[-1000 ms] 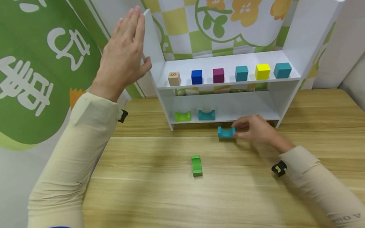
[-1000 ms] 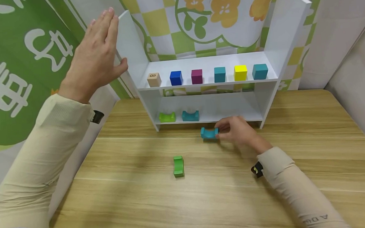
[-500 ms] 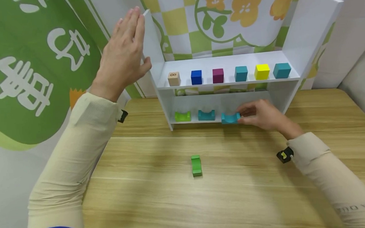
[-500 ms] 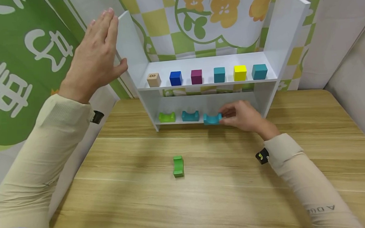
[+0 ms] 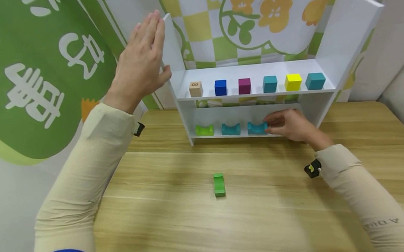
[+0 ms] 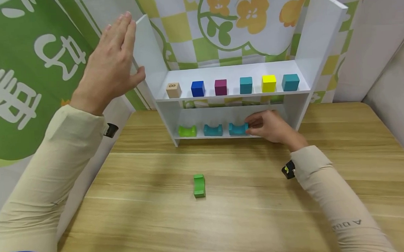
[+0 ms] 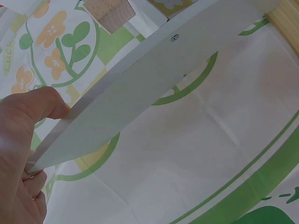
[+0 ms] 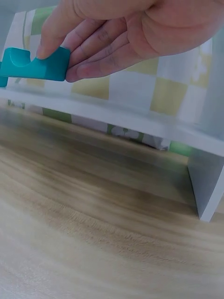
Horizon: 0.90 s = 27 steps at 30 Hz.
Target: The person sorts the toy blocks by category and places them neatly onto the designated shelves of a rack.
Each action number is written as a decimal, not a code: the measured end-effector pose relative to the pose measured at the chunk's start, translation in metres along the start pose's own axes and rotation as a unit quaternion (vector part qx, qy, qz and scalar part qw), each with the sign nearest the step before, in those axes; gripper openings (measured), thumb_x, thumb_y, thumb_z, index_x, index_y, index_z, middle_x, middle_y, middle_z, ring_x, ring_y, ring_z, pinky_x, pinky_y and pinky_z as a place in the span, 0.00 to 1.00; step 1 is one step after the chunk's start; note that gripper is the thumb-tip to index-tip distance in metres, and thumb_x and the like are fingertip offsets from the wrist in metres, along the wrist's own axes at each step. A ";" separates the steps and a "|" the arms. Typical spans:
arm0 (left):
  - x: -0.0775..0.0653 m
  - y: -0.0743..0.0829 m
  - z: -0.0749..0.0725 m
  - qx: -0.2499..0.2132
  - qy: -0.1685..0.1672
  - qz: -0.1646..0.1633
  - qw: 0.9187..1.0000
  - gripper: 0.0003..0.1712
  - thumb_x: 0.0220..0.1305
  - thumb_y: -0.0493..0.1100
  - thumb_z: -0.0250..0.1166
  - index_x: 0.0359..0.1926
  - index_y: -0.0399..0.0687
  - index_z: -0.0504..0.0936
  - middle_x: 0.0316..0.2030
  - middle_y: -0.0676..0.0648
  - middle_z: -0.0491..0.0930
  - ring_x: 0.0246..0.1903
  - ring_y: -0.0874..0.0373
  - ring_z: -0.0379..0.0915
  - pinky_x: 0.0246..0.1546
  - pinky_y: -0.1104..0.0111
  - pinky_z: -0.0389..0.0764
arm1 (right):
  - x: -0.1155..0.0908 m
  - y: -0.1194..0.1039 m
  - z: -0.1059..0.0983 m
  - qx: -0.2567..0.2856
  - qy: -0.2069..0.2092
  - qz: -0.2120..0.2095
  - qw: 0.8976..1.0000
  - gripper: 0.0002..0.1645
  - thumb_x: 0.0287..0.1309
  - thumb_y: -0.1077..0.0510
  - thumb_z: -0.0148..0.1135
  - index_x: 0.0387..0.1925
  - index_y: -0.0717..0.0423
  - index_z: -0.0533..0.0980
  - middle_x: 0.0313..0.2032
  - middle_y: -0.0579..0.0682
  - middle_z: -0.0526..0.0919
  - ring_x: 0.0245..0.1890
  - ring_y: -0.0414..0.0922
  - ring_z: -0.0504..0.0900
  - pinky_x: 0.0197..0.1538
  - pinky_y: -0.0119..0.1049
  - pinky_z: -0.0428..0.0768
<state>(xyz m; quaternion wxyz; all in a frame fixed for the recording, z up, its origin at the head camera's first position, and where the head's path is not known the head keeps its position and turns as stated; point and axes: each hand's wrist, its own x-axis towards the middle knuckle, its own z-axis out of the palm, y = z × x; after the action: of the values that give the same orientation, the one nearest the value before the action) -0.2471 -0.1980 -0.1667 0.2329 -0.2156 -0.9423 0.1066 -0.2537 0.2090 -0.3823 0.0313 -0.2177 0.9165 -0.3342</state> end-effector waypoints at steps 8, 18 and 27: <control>0.000 0.001 0.001 0.002 0.000 0.002 1.000 0.56 0.73 0.49 0.62 0.84 0.32 0.36 0.85 0.36 0.33 0.86 0.42 0.32 0.87 0.55 0.33 | 0.004 0.008 0.006 0.005 -0.003 0.011 1.000 0.22 0.66 0.54 0.73 0.57 0.61 0.85 0.54 0.61 0.90 0.56 0.58 0.89 0.61 0.55 0.87; 0.000 -0.001 0.002 0.000 0.005 0.000 1.000 0.56 0.72 0.48 0.63 0.84 0.33 0.37 0.85 0.37 0.34 0.86 0.42 0.32 0.87 0.56 0.33 | 0.008 0.011 0.008 0.001 -0.010 0.016 1.000 0.24 0.65 0.54 0.73 0.58 0.61 0.84 0.55 0.61 0.90 0.57 0.58 0.89 0.62 0.55 0.87; 0.000 0.000 0.001 0.004 0.004 -0.001 1.000 0.56 0.73 0.49 0.62 0.84 0.33 0.37 0.85 0.36 0.34 0.86 0.42 0.32 0.87 0.56 0.34 | 0.006 0.006 0.006 -0.010 0.002 0.014 1.000 0.24 0.63 0.55 0.75 0.57 0.63 0.83 0.56 0.62 0.89 0.58 0.61 0.88 0.63 0.57 0.86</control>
<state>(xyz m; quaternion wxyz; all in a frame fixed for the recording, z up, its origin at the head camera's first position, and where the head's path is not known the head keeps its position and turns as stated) -0.2476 -0.1978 -0.1674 0.2373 -0.2143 -0.9412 0.1090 -0.2599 0.2068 -0.3903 0.0321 -0.2049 0.9228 -0.3247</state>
